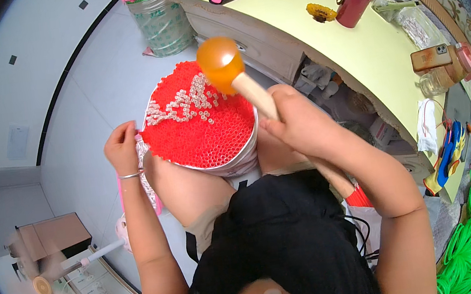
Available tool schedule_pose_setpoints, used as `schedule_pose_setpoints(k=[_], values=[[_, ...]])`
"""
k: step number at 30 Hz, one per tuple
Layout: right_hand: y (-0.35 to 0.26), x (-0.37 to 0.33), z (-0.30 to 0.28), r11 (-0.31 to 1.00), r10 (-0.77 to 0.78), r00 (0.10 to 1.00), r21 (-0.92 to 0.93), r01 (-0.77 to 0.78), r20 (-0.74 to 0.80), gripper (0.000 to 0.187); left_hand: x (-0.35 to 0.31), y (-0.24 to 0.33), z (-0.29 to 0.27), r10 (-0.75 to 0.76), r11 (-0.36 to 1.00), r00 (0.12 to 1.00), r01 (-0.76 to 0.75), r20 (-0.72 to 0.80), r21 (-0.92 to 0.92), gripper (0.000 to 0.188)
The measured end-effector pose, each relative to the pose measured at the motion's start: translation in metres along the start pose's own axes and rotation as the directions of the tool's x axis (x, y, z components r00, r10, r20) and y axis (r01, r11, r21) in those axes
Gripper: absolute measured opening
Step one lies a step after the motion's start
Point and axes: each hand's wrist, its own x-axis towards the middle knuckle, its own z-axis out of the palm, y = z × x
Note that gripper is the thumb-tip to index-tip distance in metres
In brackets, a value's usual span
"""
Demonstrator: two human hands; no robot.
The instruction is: The person places small white tubes into a red foam base using their hands and taps them into place using an orange rubber mallet.
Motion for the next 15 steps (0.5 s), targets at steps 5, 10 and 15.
schedule_pose_setpoints(k=[5,10,15], values=[[-0.021,-0.012,-0.003,0.966,0.111,0.993,0.23,-0.115,0.031,0.031,-0.009,-0.207,-0.094,-0.279,0.77,0.96,0.214,0.015,0.602,0.024],[-0.015,-0.023,0.004,0.895,0.154,0.987,0.418,-0.156,0.038,0.026,-0.066,-0.316,-0.077,-0.596,0.466,0.762,0.068,0.255,0.882,0.022],[-0.017,-0.031,0.006,0.82,0.195,0.981,0.549,-0.158,-0.008,0.024,-0.076,-0.312,-0.08,-0.573,0.544,0.819,0.364,0.018,0.756,0.022]])
